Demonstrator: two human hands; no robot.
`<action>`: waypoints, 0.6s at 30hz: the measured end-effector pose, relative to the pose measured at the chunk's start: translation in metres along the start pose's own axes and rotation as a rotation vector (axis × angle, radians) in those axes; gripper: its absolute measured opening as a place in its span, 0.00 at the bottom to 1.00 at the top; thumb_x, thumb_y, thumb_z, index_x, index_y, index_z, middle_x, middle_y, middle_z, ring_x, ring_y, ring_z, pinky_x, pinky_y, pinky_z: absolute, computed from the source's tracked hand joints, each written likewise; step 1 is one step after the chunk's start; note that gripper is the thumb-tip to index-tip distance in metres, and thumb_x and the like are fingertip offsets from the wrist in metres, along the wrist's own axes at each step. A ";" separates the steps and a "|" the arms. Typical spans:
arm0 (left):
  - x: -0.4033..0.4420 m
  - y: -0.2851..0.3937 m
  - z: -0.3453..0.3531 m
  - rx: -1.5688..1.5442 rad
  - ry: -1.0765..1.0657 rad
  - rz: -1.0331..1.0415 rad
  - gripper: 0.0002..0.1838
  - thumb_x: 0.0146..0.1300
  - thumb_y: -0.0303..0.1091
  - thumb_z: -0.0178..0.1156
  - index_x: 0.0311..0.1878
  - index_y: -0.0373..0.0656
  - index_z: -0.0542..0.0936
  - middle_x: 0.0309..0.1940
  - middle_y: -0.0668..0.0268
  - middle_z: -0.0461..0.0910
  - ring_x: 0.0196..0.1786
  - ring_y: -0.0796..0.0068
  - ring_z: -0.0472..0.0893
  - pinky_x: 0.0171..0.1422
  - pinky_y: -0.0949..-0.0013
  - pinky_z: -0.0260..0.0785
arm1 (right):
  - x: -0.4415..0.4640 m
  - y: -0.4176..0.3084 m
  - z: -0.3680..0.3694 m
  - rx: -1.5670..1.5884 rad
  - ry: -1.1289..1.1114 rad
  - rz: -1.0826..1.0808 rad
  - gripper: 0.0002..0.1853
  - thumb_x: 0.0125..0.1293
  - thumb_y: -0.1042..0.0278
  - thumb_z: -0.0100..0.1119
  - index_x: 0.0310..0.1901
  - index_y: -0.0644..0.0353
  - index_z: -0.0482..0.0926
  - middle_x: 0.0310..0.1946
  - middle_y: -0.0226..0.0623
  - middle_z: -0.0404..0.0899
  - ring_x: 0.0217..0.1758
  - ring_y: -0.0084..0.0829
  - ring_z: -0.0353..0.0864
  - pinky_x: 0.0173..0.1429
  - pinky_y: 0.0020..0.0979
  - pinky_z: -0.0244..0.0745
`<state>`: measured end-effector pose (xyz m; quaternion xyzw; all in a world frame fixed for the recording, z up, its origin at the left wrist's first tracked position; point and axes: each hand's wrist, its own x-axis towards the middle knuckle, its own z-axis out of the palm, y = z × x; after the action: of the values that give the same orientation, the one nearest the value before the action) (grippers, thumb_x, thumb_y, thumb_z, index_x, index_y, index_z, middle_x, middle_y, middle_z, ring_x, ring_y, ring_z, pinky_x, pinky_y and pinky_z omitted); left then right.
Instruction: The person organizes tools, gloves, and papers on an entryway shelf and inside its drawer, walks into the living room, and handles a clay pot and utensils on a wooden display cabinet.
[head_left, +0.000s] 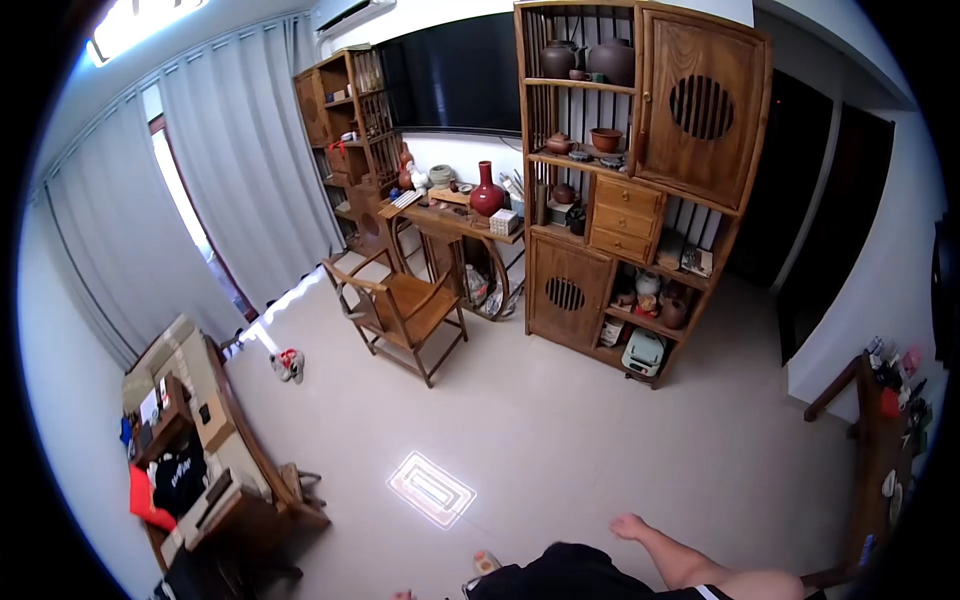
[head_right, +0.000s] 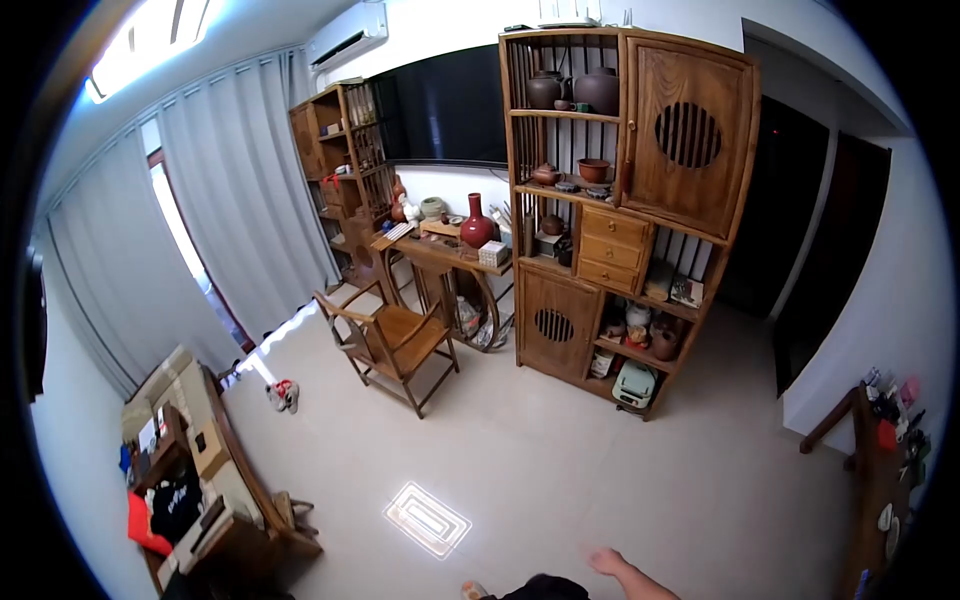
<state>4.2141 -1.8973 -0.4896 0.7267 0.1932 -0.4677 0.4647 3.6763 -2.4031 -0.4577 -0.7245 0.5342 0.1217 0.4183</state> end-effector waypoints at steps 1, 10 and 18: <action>0.042 0.079 0.034 0.089 -0.007 0.130 0.23 0.83 0.44 0.62 0.72 0.43 0.74 0.60 0.56 0.82 0.52 0.61 0.86 0.46 0.54 0.84 | -0.005 0.018 0.006 -0.126 -0.001 -0.060 0.18 0.75 0.47 0.68 0.44 0.56 0.92 0.33 0.38 0.93 0.35 0.32 0.92 0.47 0.41 0.87; 0.069 0.566 0.323 0.372 -0.264 0.734 0.19 0.82 0.44 0.67 0.62 0.39 0.83 0.49 0.57 0.92 0.46 0.66 0.93 0.46 0.64 0.85 | 0.069 0.043 0.009 1.071 -0.044 0.665 0.12 0.76 0.62 0.71 0.45 0.66 0.90 0.37 0.47 0.92 0.36 0.43 0.94 0.40 0.45 0.92; 0.215 0.595 0.301 0.573 -0.509 0.205 0.27 0.81 0.46 0.67 0.77 0.50 0.76 0.58 0.58 0.89 0.49 0.62 0.91 0.41 0.59 0.87 | 0.398 -0.164 -0.218 0.610 0.251 0.158 0.18 0.80 0.61 0.67 0.64 0.62 0.87 0.46 0.40 0.94 0.40 0.34 0.94 0.48 0.37 0.89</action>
<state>4.5942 -2.4816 -0.4196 0.7033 -0.1400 -0.6190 0.3203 3.9201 -2.8185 -0.4922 -0.5317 0.6476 -0.1018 0.5363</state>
